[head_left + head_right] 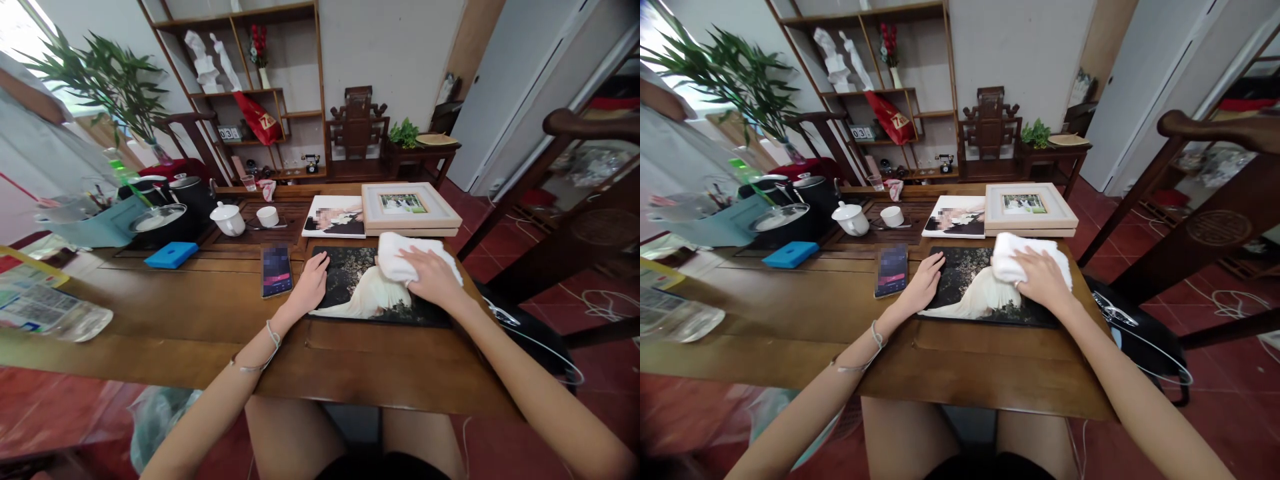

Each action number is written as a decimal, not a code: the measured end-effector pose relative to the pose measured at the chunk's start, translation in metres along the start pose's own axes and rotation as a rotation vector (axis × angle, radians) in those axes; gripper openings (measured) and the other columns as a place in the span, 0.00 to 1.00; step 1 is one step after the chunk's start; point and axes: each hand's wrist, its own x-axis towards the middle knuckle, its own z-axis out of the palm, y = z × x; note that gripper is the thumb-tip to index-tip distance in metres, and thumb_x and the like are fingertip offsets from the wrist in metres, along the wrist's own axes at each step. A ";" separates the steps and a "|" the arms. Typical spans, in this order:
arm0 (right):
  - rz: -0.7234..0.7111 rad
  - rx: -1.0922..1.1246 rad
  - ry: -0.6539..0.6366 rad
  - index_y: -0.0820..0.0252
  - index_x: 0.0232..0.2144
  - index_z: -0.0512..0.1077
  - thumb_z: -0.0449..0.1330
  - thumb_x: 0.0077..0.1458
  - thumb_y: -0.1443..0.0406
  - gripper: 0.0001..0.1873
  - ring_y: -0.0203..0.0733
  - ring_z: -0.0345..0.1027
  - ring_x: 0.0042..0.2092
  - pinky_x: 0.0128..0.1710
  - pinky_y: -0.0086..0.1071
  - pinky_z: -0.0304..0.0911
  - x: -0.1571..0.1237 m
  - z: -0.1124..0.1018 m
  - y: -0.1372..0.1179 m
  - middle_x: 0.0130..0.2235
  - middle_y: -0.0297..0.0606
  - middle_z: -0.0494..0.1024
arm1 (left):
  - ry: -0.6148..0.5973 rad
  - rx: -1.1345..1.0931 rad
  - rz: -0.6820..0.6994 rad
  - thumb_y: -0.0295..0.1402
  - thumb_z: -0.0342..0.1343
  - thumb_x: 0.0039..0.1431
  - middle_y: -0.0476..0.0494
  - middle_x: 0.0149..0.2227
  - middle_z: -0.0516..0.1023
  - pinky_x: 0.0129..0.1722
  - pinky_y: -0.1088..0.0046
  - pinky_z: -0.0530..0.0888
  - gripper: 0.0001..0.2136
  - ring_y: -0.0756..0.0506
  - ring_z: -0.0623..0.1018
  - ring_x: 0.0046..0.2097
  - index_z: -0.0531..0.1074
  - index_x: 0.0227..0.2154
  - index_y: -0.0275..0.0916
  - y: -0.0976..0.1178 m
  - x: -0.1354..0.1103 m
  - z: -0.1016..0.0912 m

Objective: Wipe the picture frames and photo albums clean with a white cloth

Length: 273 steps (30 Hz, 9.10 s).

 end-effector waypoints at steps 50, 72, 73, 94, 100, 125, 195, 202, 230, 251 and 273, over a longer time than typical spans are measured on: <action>-0.199 -0.037 -0.223 0.73 0.60 0.64 0.59 0.44 0.69 0.38 0.71 0.49 0.66 0.60 0.65 0.49 -0.035 -0.009 -0.097 0.64 0.61 0.62 | 0.033 0.017 -0.010 0.27 0.41 0.66 0.30 0.62 0.64 0.64 0.48 0.62 0.20 0.37 0.63 0.65 0.65 0.59 0.33 -0.001 0.000 0.006; -0.015 -0.103 -0.176 0.69 0.61 0.63 0.57 0.54 0.63 0.33 0.61 0.51 0.66 0.62 0.56 0.48 0.038 0.007 -0.075 0.64 0.54 0.63 | 0.070 0.008 -0.001 0.24 0.42 0.65 0.30 0.62 0.65 0.62 0.48 0.66 0.20 0.37 0.63 0.65 0.66 0.58 0.34 -0.002 0.000 0.012; -0.046 -0.087 -0.176 0.67 0.62 0.62 0.57 0.54 0.63 0.33 0.59 0.51 0.66 0.63 0.55 0.48 0.045 0.011 -0.083 0.65 0.52 0.63 | 0.073 0.002 0.002 0.24 0.42 0.65 0.30 0.62 0.65 0.62 0.48 0.66 0.20 0.37 0.63 0.65 0.66 0.58 0.34 -0.002 0.000 0.012; -0.318 0.011 -0.238 0.69 0.63 0.60 0.59 0.45 0.67 0.41 0.57 0.44 0.69 0.67 0.54 0.39 -0.004 0.004 -0.098 0.66 0.52 0.58 | 0.046 -0.041 0.012 0.27 0.45 0.65 0.30 0.62 0.66 0.63 0.48 0.64 0.18 0.37 0.65 0.64 0.68 0.56 0.35 -0.009 0.001 0.008; -0.270 0.050 -0.224 0.63 0.62 0.62 0.58 0.46 0.67 0.38 0.50 0.49 0.68 0.67 0.48 0.42 0.007 0.003 -0.082 0.65 0.47 0.62 | 0.039 -0.049 0.000 0.27 0.43 0.66 0.29 0.62 0.65 0.64 0.50 0.63 0.19 0.37 0.64 0.65 0.68 0.56 0.33 -0.009 0.001 0.006; -0.032 -0.030 -0.123 0.64 0.61 0.63 0.56 0.54 0.64 0.32 0.57 0.53 0.66 0.63 0.61 0.42 0.014 -0.002 -0.044 0.63 0.50 0.65 | 0.000 -0.047 -0.034 0.26 0.44 0.65 0.31 0.63 0.65 0.65 0.50 0.61 0.19 0.38 0.64 0.65 0.68 0.57 0.33 -0.006 0.002 0.000; -0.281 -0.261 0.030 0.80 0.54 0.68 0.59 0.56 0.59 0.31 0.70 0.58 0.61 0.61 0.58 0.51 -0.018 0.021 -0.160 0.58 0.70 0.67 | 0.003 -0.215 -0.061 0.24 0.47 0.63 0.34 0.58 0.72 0.63 0.53 0.66 0.18 0.40 0.72 0.61 0.71 0.54 0.34 0.007 0.006 -0.014; -0.327 -0.006 -0.052 0.75 0.53 0.71 0.59 0.55 0.58 0.29 0.60 0.65 0.59 0.60 0.47 0.58 -0.013 0.012 -0.143 0.56 0.61 0.72 | -0.036 -0.168 0.007 0.29 0.46 0.66 0.30 0.60 0.70 0.63 0.54 0.66 0.17 0.39 0.69 0.63 0.69 0.55 0.33 0.005 0.003 -0.009; 0.014 -0.006 -0.044 0.73 0.54 0.70 0.54 0.57 0.65 0.24 0.60 0.66 0.58 0.58 0.52 0.61 0.032 0.001 -0.033 0.57 0.59 0.72 | -0.038 -0.102 0.018 0.30 0.42 0.68 0.34 0.61 0.68 0.64 0.53 0.64 0.18 0.41 0.67 0.64 0.68 0.56 0.35 0.007 0.002 -0.007; -0.052 -0.031 0.127 0.70 0.57 0.67 0.54 0.56 0.65 0.27 0.55 0.66 0.59 0.61 0.51 0.59 -0.069 -0.005 -0.016 0.58 0.57 0.71 | -0.069 -0.098 0.002 0.31 0.43 0.68 0.31 0.61 0.68 0.65 0.53 0.63 0.18 0.39 0.67 0.64 0.69 0.56 0.33 0.007 0.004 -0.009; 0.199 -0.096 0.000 0.75 0.54 0.68 0.51 0.62 0.62 0.24 0.61 0.68 0.56 0.55 0.49 0.62 0.026 0.000 -0.012 0.56 0.63 0.72 | -0.056 -0.115 0.014 0.32 0.44 0.68 0.33 0.61 0.69 0.64 0.51 0.63 0.18 0.39 0.68 0.64 0.69 0.56 0.35 0.004 0.004 -0.009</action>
